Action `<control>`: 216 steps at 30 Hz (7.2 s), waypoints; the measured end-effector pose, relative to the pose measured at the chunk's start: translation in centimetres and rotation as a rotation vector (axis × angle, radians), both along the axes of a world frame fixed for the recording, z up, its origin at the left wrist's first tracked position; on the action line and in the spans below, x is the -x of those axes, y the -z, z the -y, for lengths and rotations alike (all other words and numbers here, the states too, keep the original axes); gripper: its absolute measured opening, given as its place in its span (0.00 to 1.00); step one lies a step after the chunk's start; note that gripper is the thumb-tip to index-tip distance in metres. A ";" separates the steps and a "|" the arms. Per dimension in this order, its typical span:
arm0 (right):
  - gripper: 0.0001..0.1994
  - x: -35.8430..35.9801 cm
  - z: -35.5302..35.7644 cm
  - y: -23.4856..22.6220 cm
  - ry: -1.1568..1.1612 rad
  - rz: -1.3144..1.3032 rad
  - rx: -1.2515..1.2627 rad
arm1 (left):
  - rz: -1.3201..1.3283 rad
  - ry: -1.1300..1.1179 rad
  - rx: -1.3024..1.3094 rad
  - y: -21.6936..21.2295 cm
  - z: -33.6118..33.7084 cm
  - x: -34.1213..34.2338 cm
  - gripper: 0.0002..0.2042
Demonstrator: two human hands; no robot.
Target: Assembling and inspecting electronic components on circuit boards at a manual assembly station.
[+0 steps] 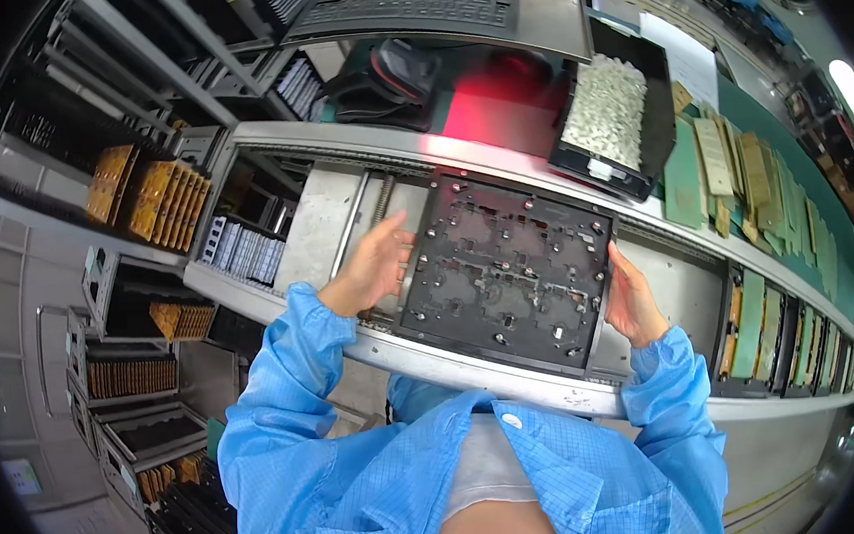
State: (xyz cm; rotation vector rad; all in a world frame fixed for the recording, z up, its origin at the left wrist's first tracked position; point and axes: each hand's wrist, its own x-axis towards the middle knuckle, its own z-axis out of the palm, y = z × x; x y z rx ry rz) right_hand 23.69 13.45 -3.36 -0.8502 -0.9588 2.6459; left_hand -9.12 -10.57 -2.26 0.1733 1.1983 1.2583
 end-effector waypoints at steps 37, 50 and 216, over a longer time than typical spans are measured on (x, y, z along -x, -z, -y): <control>0.47 6.9 10.3 -13.4 -0.549 -0.279 -0.167 | -2.554 0.308 -0.323 -16.7 10.2 -7.6 0.09; 0.21 12.8 3.1 -9.7 -0.160 -0.093 -0.442 | -1.873 0.075 -0.542 -10.0 5.0 -7.6 0.30; 0.14 -6.6 1.1 -4.7 -0.281 0.259 -1.931 | -1.778 0.363 -0.603 -3.1 -2.2 -3.1 0.10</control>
